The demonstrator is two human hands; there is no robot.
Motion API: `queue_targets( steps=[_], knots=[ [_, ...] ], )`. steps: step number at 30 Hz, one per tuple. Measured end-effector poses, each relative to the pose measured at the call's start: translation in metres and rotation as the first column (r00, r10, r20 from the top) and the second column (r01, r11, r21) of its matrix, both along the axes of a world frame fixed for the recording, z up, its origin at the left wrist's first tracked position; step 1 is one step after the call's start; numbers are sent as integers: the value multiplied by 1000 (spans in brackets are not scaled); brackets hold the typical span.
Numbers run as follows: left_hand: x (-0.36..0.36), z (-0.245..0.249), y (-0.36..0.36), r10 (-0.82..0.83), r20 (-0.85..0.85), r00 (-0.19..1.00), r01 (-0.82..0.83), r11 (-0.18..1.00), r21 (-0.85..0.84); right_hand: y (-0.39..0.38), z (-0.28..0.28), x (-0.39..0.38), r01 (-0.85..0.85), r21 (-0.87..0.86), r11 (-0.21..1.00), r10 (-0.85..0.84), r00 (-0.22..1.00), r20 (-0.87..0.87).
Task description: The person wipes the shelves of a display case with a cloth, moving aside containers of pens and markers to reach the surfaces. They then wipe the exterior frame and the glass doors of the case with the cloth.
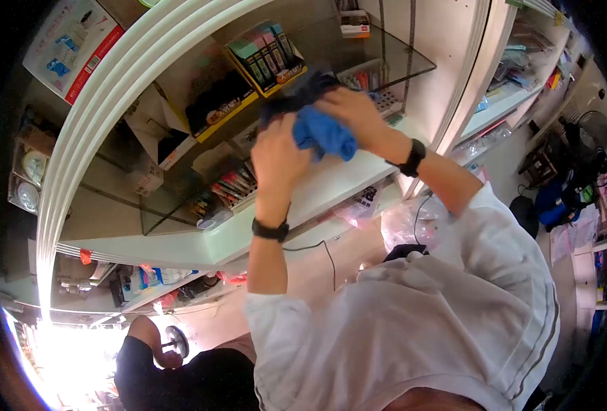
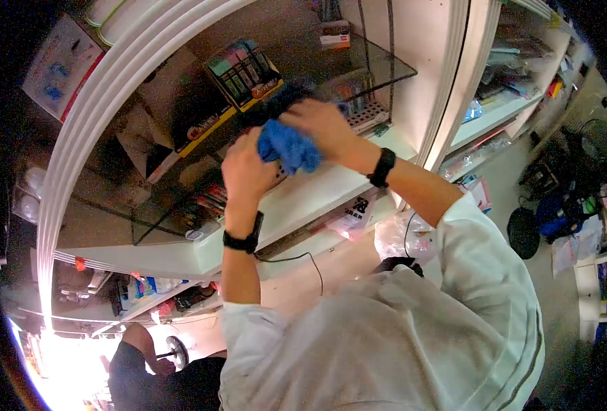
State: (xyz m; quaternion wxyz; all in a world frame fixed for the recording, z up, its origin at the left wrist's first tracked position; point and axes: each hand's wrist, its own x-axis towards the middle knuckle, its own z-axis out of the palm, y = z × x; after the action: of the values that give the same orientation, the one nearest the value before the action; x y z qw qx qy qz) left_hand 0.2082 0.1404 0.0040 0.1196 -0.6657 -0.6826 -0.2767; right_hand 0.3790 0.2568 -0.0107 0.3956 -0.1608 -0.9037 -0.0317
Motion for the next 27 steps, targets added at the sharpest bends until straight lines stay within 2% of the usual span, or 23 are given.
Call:
queue_targets(
  steps=[2,5,7,8,10,11,14,16,18,19,22,26,27],
  knots=[
    [-24,1,-18,138,-3,990,-138,990,-34,-5,-4,-36,-71,-42,997,73,997,27],
    [-63,2,-23,357,-22,934,-348,890,-295,-8,-2,-81,-205,-203,958,230,967,108],
    [-62,8,-19,284,28,958,-281,955,-91,19,-32,-112,-237,-222,946,247,969,19],
    [-60,10,-15,241,52,969,-242,970,13,30,-41,-115,-199,-250,948,216,976,41],
    [-56,13,3,185,29,982,-186,981,46,44,-47,-117,-122,-301,946,155,984,89],
    [-53,13,14,158,21,987,-159,985,66,49,-45,-105,-47,-342,938,112,979,173],
    [-31,19,40,87,104,991,-84,996,-32,46,-23,-60,127,-346,929,-24,958,287],
    [-12,18,48,22,130,991,-11,996,-87,20,22,-18,300,-277,913,-150,876,458],
    [3,13,53,-47,88,995,59,989,-134,14,14,11,233,-131,964,-181,928,324],
    [10,8,47,-134,-43,990,139,982,132,13,14,18,208,-48,977,-190,950,250],
    [17,12,29,-108,61,992,111,993,-47,9,12,23,71,74,995,-79,991,110],
    [8,28,16,-3,36,999,11,974,-225,8,15,6,-40,18,999,37,992,124],
    [7,28,15,14,24,1000,-9,983,-182,11,16,2,-38,-80,996,54,977,207]
  ],
)
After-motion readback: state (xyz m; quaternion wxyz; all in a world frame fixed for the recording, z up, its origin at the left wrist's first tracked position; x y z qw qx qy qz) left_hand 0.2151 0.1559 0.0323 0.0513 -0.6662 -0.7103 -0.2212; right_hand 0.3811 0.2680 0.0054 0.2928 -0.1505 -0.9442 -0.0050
